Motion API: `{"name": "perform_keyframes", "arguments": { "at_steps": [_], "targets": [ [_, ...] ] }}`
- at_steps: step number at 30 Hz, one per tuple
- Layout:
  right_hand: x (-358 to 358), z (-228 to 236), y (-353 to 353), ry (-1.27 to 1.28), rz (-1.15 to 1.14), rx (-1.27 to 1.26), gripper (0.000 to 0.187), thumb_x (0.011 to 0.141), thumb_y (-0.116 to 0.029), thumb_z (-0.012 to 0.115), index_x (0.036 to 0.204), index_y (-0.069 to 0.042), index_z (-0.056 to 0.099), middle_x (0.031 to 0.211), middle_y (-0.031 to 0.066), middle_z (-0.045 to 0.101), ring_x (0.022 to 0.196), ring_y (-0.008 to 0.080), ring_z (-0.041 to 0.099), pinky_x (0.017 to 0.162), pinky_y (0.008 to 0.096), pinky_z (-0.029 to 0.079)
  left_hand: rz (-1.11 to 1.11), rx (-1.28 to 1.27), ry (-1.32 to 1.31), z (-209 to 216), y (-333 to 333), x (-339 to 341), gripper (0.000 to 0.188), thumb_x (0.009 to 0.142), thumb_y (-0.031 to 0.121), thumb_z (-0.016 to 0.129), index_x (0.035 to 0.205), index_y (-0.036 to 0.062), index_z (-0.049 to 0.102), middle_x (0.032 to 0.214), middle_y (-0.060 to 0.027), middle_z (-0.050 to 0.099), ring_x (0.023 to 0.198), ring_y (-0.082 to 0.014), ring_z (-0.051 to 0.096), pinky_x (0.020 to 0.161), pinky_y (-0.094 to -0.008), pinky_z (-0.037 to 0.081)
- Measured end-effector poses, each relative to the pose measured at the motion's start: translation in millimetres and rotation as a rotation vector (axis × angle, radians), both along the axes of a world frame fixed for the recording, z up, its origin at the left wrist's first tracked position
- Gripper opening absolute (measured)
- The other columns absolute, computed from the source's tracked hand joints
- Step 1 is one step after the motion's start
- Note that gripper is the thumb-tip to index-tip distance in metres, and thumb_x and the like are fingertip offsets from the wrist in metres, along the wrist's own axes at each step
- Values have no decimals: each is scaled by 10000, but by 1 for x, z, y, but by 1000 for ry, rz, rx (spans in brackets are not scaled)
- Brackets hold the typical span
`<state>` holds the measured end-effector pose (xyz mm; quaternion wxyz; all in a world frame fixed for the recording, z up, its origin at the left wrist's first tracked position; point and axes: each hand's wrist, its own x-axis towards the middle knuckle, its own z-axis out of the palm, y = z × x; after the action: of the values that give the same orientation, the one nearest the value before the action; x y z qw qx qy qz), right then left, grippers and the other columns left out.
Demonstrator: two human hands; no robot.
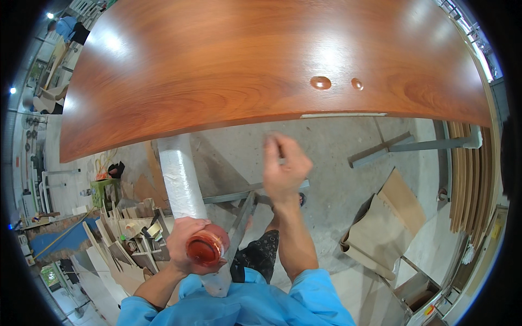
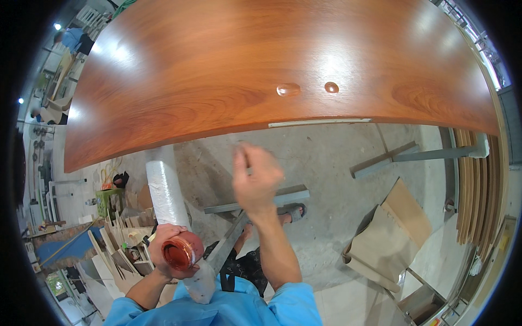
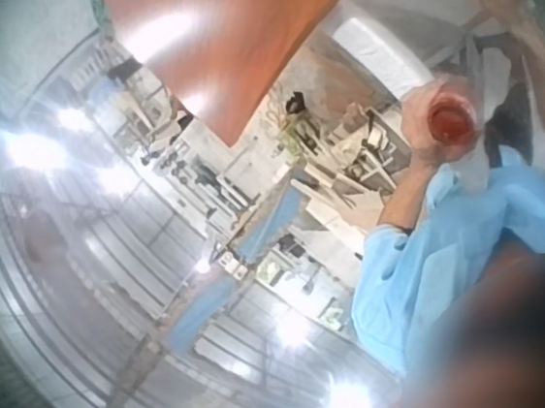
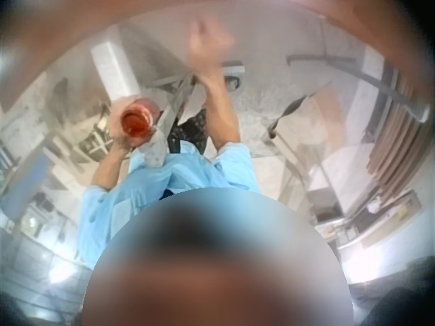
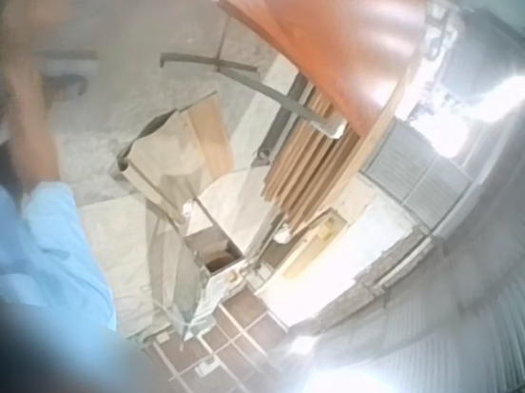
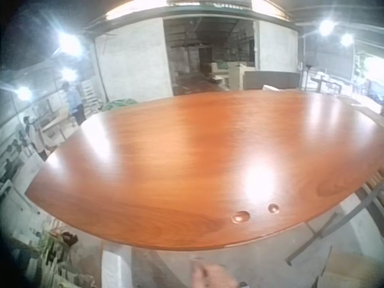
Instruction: The person scrapes the edge of a large wooden tabletop with a small metal tool, then applies a reddish-brown finish to the edge using a small brush, and finally wipes the surface with a black cloth.
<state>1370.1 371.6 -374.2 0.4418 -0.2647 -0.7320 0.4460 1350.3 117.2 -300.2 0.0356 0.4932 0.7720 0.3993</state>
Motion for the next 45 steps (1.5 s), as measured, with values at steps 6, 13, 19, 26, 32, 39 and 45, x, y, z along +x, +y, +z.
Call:
{"name": "perform_keyframes", "arguments": {
  "at_steps": [6,13,19,26,32,39,45],
  "targets": [
    [29,5,61,54,-409,-110,69,896,-51,708,947,-9,690,758,104,668,624,219,613,612,322,490,30,-4,-41,-3,-2,3,860,539,366,964,1211,-9,580,1038,-194,696,895,-331,683,802,-419,545],
    [27,2,55,3,-53,268,117,842,-18,719,956,-30,695,733,99,634,634,240,585,628,362,480,54,-21,-37,-8,-6,7,858,550,385,938,1227,1,578,1062,-209,675,922,-335,655,809,-427,533],
    [63,3,129,89,-523,-22,94,850,-33,728,935,-34,688,732,94,637,622,240,574,596,369,458,107,-27,-60,-14,-12,10,847,595,433,905,1226,-19,567,1064,-201,651,948,-337,644,832,-437,526],
    [82,1,145,-29,-305,340,71,880,-49,722,933,-26,682,770,91,653,647,218,598,608,355,477,160,-90,-69,-9,-3,15,822,591,377,868,1223,-46,557,1073,-206,626,965,-334,638,856,-433,528],
    [102,0,181,60,-488,146,77,856,-46,730,911,-41,676,754,95,634,623,252,569,601,371,451,287,-176,-109,2,11,25,789,577,278,831,1241,-47,555,1111,-204,637,1003,-321,649,912,-413,518],
    [112,-1,208,-5,-424,301,80,849,-48,732,900,-45,671,758,90,641,657,255,584,609,373,448,432,-73,-193,3,43,34,851,695,475,834,1289,-58,538,1151,-175,647,1065,-287,642,971,-408,495],
    [130,2,229,29,-462,277,75,844,-43,733,867,-52,662,743,85,632,659,262,590,617,375,446,435,-124,-243,4,76,48,857,710,503,830,1293,-54,539,1162,-169,644,1083,-279,635,982,-403,489]
  ]
}}
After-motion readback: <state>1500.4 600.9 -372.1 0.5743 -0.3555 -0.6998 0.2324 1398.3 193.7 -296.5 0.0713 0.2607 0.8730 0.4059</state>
